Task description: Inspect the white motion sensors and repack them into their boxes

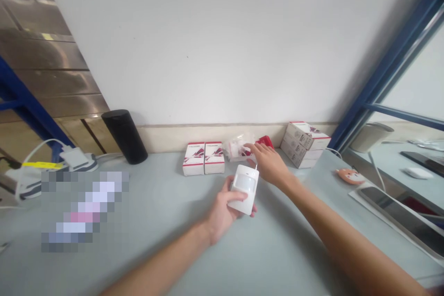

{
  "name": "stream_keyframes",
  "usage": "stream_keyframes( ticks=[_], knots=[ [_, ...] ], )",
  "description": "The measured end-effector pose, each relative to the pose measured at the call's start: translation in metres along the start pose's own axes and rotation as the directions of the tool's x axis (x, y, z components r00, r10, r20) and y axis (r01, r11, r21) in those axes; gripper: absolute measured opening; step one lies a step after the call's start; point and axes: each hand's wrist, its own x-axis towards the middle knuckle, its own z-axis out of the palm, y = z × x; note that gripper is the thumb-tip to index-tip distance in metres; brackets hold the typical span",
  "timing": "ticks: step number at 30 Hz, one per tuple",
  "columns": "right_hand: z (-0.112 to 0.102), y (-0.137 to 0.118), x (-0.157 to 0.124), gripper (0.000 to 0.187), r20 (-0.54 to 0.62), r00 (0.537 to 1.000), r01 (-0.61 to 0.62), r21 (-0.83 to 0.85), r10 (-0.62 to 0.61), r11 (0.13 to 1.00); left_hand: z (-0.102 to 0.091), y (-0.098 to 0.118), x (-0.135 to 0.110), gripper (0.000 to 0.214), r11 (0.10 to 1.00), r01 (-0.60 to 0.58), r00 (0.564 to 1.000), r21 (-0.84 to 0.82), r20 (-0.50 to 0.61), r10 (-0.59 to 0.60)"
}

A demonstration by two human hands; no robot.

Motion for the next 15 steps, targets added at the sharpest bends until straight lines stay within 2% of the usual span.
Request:
stream_keyframes(
  ticks=[4,7,10,12,15],
  knots=[
    [0.013,0.011,0.029,0.052,0.077,0.992,0.098,-0.005,-0.097,0.995,0.000,0.000,0.000,0.055,1.000,0.009,1.000,-0.016,-0.022,-0.010],
    [0.026,0.017,0.046,0.068,0.161,0.982,0.096,0.053,-0.103,0.994,0.001,0.001,-0.001,0.054,1.000,0.019,0.999,-0.018,-0.028,-0.020],
    [0.032,0.020,0.052,0.086,0.180,0.980,0.074,0.068,-0.085,0.995,0.002,0.003,-0.002,0.052,1.000,0.026,1.000,-0.005,-0.012,-0.026],
    [0.032,0.021,0.053,0.084,0.195,0.977,0.070,0.070,-0.082,0.995,0.002,0.004,-0.002,0.052,1.000,0.031,1.000,0.000,-0.001,-0.031],
    [0.029,0.021,0.052,0.072,0.231,0.969,0.075,0.066,-0.089,0.995,0.002,0.003,-0.002,0.054,0.999,0.036,0.999,0.003,0.008,-0.036]
  ],
)
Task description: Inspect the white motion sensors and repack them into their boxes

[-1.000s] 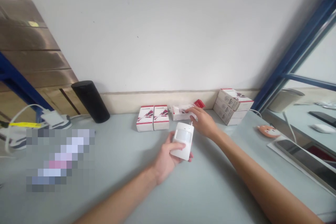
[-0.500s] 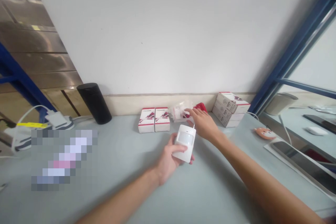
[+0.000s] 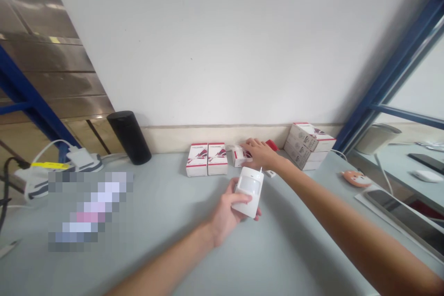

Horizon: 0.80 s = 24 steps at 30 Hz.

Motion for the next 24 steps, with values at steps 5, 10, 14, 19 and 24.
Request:
stream_keyframes(
  ticks=[5,10,14,19,24],
  knots=[
    [-0.004,0.000,-0.006,0.066,0.037,0.999,0.015,0.019,-0.015,1.000,-0.001,-0.001,0.001,0.055,1.000,0.008,1.000,0.003,0.007,-0.008],
    [-0.015,0.000,-0.011,0.075,0.041,0.999,0.025,0.086,-0.029,0.996,-0.003,-0.002,0.001,0.057,1.000,0.006,1.000,0.003,0.016,-0.006],
    [-0.025,-0.001,-0.011,0.052,-0.012,1.000,-0.026,0.042,0.026,0.999,-0.004,-0.003,0.002,0.055,1.000,0.009,1.000,-0.009,0.023,-0.008],
    [-0.022,-0.006,-0.006,0.035,-0.130,0.987,-0.109,-0.091,0.097,0.990,-0.006,-0.003,0.003,0.055,1.000,0.011,0.999,-0.008,0.031,-0.011],
    [-0.013,-0.016,0.002,0.035,-0.247,0.956,-0.189,-0.099,0.160,0.977,-0.005,-0.003,0.003,0.055,1.000,0.017,1.000,-0.018,0.024,-0.016]
  ],
)
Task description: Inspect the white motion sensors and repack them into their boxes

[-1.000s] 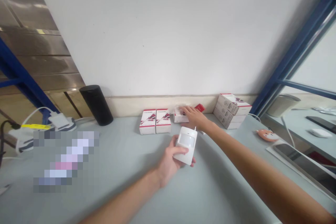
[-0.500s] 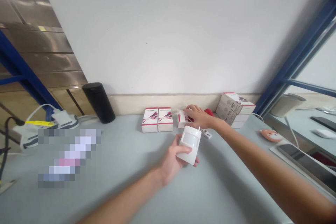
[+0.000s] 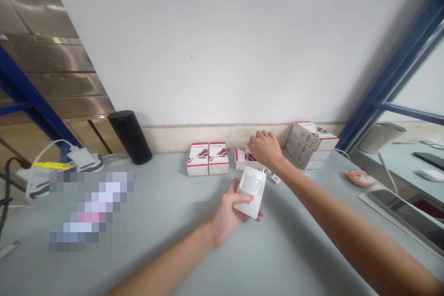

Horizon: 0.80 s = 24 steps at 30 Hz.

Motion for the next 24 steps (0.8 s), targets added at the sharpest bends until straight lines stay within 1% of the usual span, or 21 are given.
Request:
stream_keyframes(
  ticks=[3,5,9,13,15,18,20,21,23,24],
  knots=[
    [0.002,-0.004,0.004,0.031,-0.028,1.000,-0.012,0.047,0.014,0.999,0.000,0.000,0.000,0.057,1.000,0.000,1.000,0.001,-0.004,0.000],
    [0.000,-0.002,0.005,0.029,0.003,1.000,0.004,0.110,-0.004,0.994,0.000,0.001,-0.001,0.055,1.000,-0.002,1.000,0.009,-0.002,0.002],
    [-0.005,0.010,0.003,0.033,0.078,0.996,0.021,0.255,-0.042,0.967,0.001,0.001,-0.001,0.054,1.000,-0.003,1.000,0.003,-0.004,0.003],
    [-0.004,0.021,0.003,0.032,0.092,0.995,0.004,0.320,-0.035,0.947,0.003,0.002,-0.002,0.053,1.000,-0.006,1.000,0.014,-0.006,0.006],
    [0.000,0.022,0.006,0.032,0.083,0.995,0.024,0.359,-0.057,0.933,0.004,0.003,-0.002,0.053,1.000,-0.009,1.000,0.016,-0.013,0.009],
    [0.001,0.019,0.010,0.034,0.036,0.994,0.077,0.418,-0.101,0.905,0.004,0.005,-0.003,0.059,1.000,-0.001,1.000,0.011,-0.015,0.002],
    [-0.005,0.016,0.007,0.036,-0.016,0.994,0.102,0.434,-0.105,0.895,0.004,0.005,-0.002,0.064,1.000,-0.005,1.000,0.002,-0.013,0.005],
    [-0.010,0.014,0.002,0.037,-0.059,0.994,0.109,0.443,-0.093,0.890,0.004,0.005,-0.002,0.066,1.000,-0.013,1.000,-0.009,-0.015,0.013],
    [-0.022,0.008,-0.013,0.037,-0.192,0.981,0.107,0.499,-0.011,0.860,0.003,0.004,0.000,0.063,0.998,-0.044,0.999,-0.052,-0.032,0.043],
    [-0.028,0.004,-0.022,0.033,-0.265,0.962,0.098,0.562,0.067,0.821,0.003,0.005,0.001,0.057,0.995,-0.066,0.997,-0.080,-0.041,0.063]
  ],
)
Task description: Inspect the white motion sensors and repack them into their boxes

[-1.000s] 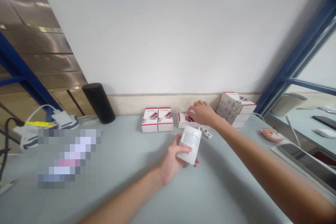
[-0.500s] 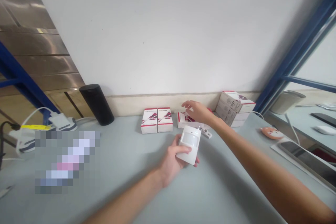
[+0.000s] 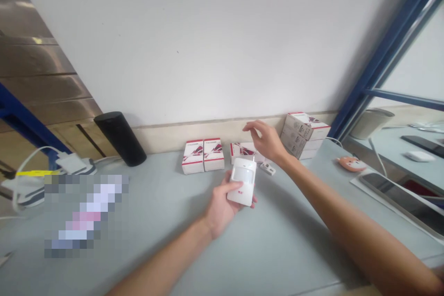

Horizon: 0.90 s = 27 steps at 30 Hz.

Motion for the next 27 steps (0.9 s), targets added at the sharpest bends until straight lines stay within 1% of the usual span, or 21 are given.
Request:
stream_keyframes(
  ticks=[1,2,3,4,5,6,8,9,10,11,12,14,16,18,20,22,23,25,27],
  knots=[
    [-0.005,-0.008,-0.008,0.029,-0.091,0.995,-0.042,0.090,0.050,0.995,0.000,0.001,0.001,0.051,0.999,-0.017,1.000,-0.028,-0.004,0.017],
    [-0.008,-0.015,-0.017,0.025,-0.118,0.985,-0.103,0.178,0.126,0.979,0.001,0.002,0.002,0.047,0.998,-0.030,1.000,-0.052,-0.007,0.029],
    [-0.011,-0.022,-0.025,0.024,-0.054,0.977,-0.188,0.250,0.207,0.950,0.001,0.004,0.003,0.046,0.997,-0.039,0.999,-0.070,-0.011,0.039],
    [-0.012,-0.027,-0.032,0.026,0.043,0.961,-0.274,0.285,0.274,0.919,0.002,0.007,0.004,0.045,0.995,-0.046,0.999,-0.083,-0.015,0.045],
    [-0.013,-0.031,-0.038,0.029,0.159,0.931,-0.362,0.303,0.328,0.882,0.002,0.009,0.004,0.045,0.995,-0.052,0.999,-0.089,-0.022,0.050],
    [-0.012,-0.033,-0.042,0.034,0.289,0.886,-0.446,0.316,0.362,0.838,0.003,0.011,0.005,0.043,0.994,-0.056,0.998,-0.090,-0.030,0.053],
    [-0.009,-0.033,-0.047,0.046,0.511,0.779,-0.580,0.369,0.363,0.727,0.002,0.013,0.006,0.041,0.995,-0.064,0.998,-0.078,-0.034,0.061],
    [-0.007,-0.031,-0.049,0.050,0.583,0.737,-0.627,0.403,0.341,0.666,0.000,0.013,0.006,0.041,0.996,-0.064,0.998,-0.062,-0.028,0.062],
    [-0.005,-0.029,-0.050,0.051,0.620,0.715,-0.656,0.434,0.324,0.618,-0.001,0.012,0.007,0.041,0.997,-0.061,0.998,-0.041,-0.022,0.060],
    [-0.004,-0.026,-0.050,0.050,0.621,0.714,-0.665,0.457,0.323,0.590,-0.003,0.011,0.008,0.042,0.998,-0.060,0.998,-0.016,-0.019,0.060],
    [-0.003,-0.025,-0.051,0.049,0.596,0.727,-0.660,0.468,0.342,0.587,-0.005,0.011,0.009,0.043,0.998,-0.062,0.998,0.011,-0.020,0.062],
    [-0.001,-0.024,-0.052,0.049,0.519,0.753,-0.643,0.448,0.404,0.622,-0.008,0.009,0.011,0.046,0.996,-0.062,0.997,0.071,-0.033,0.064],
    [0.001,-0.028,-0.052,0.051,0.459,0.759,-0.643,0.419,0.462,0.641,-0.009,0.010,0.012,0.048,0.990,-0.062,0.997,0.124,-0.046,0.069],
    [0.001,-0.033,-0.052,0.048,0.416,0.756,-0.653,0.426,0.506,0.626,-0.008,0.012,0.012,0.048,0.985,-0.069,0.996,0.156,-0.050,0.078],
    [0.000,-0.036,-0.050,0.039,0.348,0.754,-0.655,0.475,0.558,0.588,-0.006,0.013,0.010,0.047,0.984,-0.080,0.996,0.160,-0.036,0.087],
    [-0.005,-0.032,-0.046,0.031,0.231,0.747,-0.630,0.546,0.623,0.553,-0.003,0.011,0.007,0.045,0.987,-0.064,0.998,0.147,-0.010,0.066],
    [-0.008,-0.028,-0.043,0.031,0.159,0.739,-0.606,0.581,0.654,0.543,-0.001,0.010,0.006,0.045,0.989,-0.044,0.999,0.143,0.006,0.044],
    [-0.019,-0.018,-0.037,0.032,0.016,0.725,-0.534,0.644,0.688,0.548,0.003,0.007,0.001,0.045,0.990,0.004,0.999,0.144,0.037,-0.009],
    [-0.031,-0.006,-0.030,0.031,-0.102,0.721,-0.442,0.695,0.686,0.567,0.005,0.006,-0.002,0.042,0.987,0.048,0.996,0.152,0.071,-0.059]
  ],
)
